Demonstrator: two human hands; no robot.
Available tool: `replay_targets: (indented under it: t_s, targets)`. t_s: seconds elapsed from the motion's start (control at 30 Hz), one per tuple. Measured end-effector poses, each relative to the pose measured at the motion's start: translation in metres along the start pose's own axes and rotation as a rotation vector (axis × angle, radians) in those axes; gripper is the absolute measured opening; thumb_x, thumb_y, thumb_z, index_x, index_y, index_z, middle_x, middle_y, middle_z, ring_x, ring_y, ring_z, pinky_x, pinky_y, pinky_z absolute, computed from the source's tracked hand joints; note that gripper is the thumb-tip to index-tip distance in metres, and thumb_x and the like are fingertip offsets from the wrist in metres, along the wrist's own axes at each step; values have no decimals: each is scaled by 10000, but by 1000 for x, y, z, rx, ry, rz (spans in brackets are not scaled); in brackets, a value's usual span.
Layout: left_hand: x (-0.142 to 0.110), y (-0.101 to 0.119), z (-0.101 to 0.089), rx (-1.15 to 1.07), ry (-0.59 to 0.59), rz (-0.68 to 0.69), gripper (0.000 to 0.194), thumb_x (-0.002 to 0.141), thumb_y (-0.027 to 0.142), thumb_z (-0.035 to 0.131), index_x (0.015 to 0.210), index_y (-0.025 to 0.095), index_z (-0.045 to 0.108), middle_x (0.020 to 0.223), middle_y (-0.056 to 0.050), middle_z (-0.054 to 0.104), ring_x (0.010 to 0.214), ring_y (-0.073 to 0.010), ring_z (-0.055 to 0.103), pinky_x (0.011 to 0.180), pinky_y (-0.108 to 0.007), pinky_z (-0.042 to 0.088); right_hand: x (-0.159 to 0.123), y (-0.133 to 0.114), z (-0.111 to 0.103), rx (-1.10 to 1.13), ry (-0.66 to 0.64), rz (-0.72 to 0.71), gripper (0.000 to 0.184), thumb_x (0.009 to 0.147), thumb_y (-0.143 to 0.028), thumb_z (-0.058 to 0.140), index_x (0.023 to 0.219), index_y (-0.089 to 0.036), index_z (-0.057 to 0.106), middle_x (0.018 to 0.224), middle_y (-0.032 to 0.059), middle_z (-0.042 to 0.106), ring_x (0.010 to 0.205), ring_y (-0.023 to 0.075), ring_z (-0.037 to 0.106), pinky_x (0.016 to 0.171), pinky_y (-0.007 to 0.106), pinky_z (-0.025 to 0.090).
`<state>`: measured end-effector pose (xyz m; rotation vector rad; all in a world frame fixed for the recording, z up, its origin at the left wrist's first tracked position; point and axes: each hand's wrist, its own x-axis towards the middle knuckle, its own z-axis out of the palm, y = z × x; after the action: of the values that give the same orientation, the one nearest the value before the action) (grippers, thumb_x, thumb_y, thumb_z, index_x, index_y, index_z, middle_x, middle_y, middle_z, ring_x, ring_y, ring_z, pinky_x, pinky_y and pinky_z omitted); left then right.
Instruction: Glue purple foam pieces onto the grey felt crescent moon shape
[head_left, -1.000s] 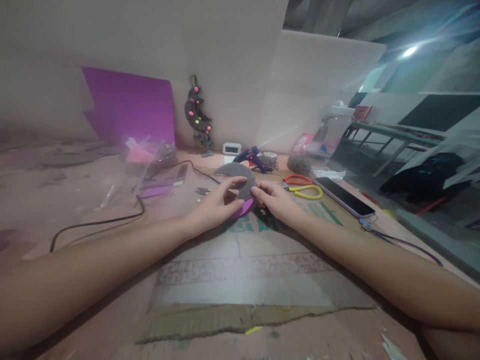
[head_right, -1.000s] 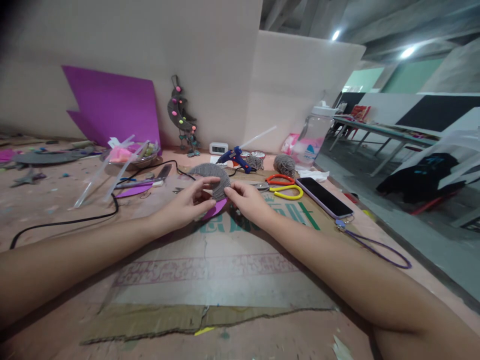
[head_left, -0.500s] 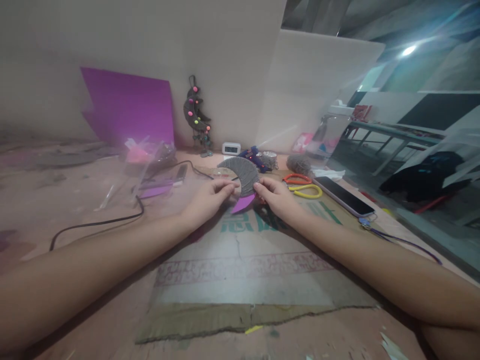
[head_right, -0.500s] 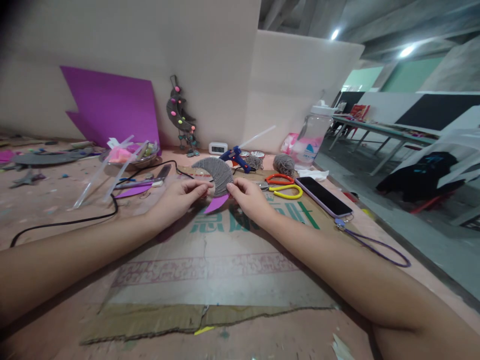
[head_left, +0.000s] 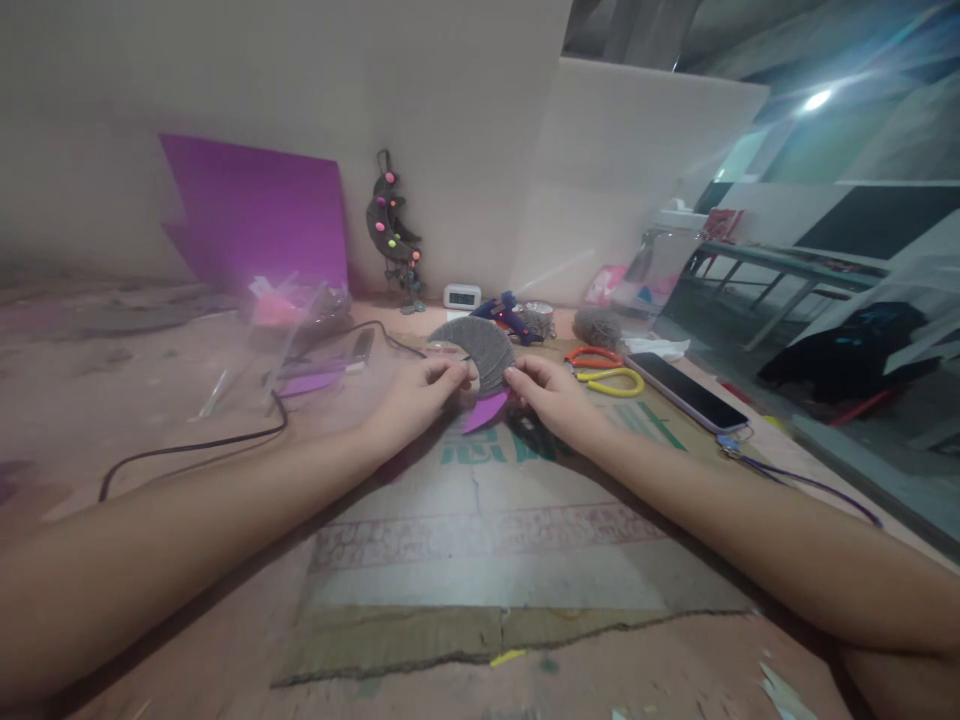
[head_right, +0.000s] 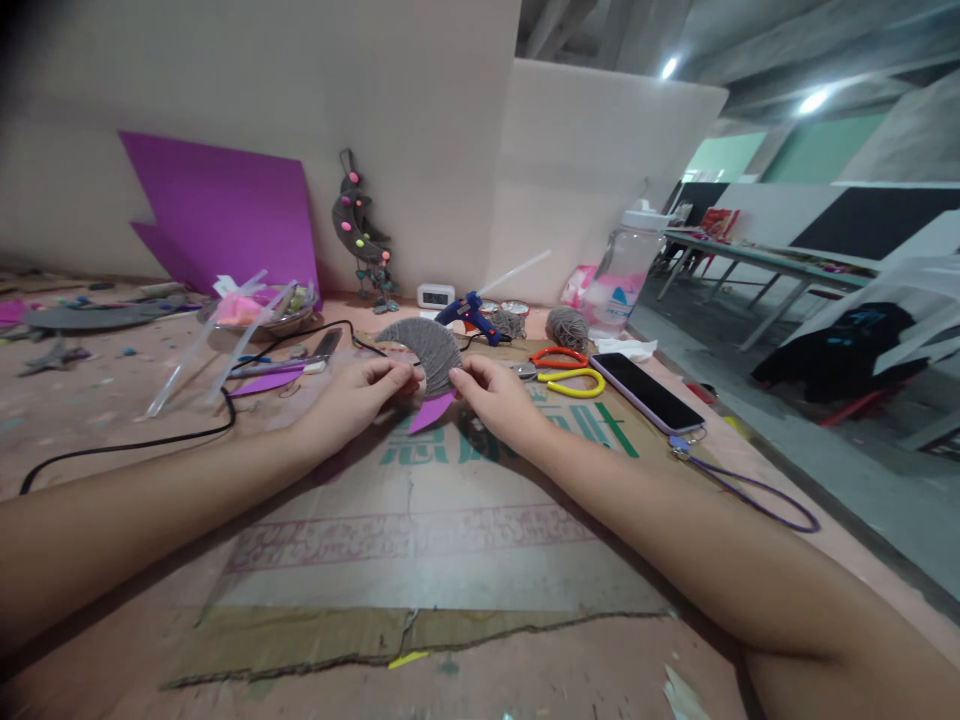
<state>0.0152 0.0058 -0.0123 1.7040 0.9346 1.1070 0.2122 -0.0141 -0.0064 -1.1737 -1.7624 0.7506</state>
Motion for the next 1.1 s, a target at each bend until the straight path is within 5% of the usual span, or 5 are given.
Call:
replay_targets:
  t_s: [0.13,0.53,0.7,0.9,1.1]
  targets:
    - [2,-3,-3,149,-3,78,320,849,448,521,726,175,635,743,-27,640,723,-164,580,670,-282,450,-2,-4,1,-34,-20,-28,255,856,-426,526,783,-184,562,652,-26,518,597,115,476,569,233,387]
    - [0,5,0,109,-36,1,201,782,369,625,764,169,639,721,-9,653,653,-141,565,648,-265,429,-6,-8,-2,-130,-63,-163,346,945,-399,400,702,-182,517,639,-23,482,605,114,459,608,239,360]
    - [0,4,-1,56,-58,-67,350,804,494,582,775,160,683,683,-10,650,608,-144,548,562,-245,392,-8,-8,-1,-275,-85,-294,291,957,-313,389,760,-180,557,714,3,548,695,136,516,681,247,391]
    - [1,-1,-2,-142,-165,-186,545,826,631,465,780,142,700,739,-70,688,710,-195,629,661,-288,462,-9,-5,0,-409,-158,-496,232,960,-275,402,846,-176,579,846,48,590,791,162,542,738,278,431]
    - [2,0,-1,-1,-238,-8,474,838,573,473,637,162,599,613,-13,604,626,-154,574,633,-256,439,-14,-10,1,-575,-246,-674,206,957,-255,412,914,-171,596,960,90,607,863,184,552,760,296,455]
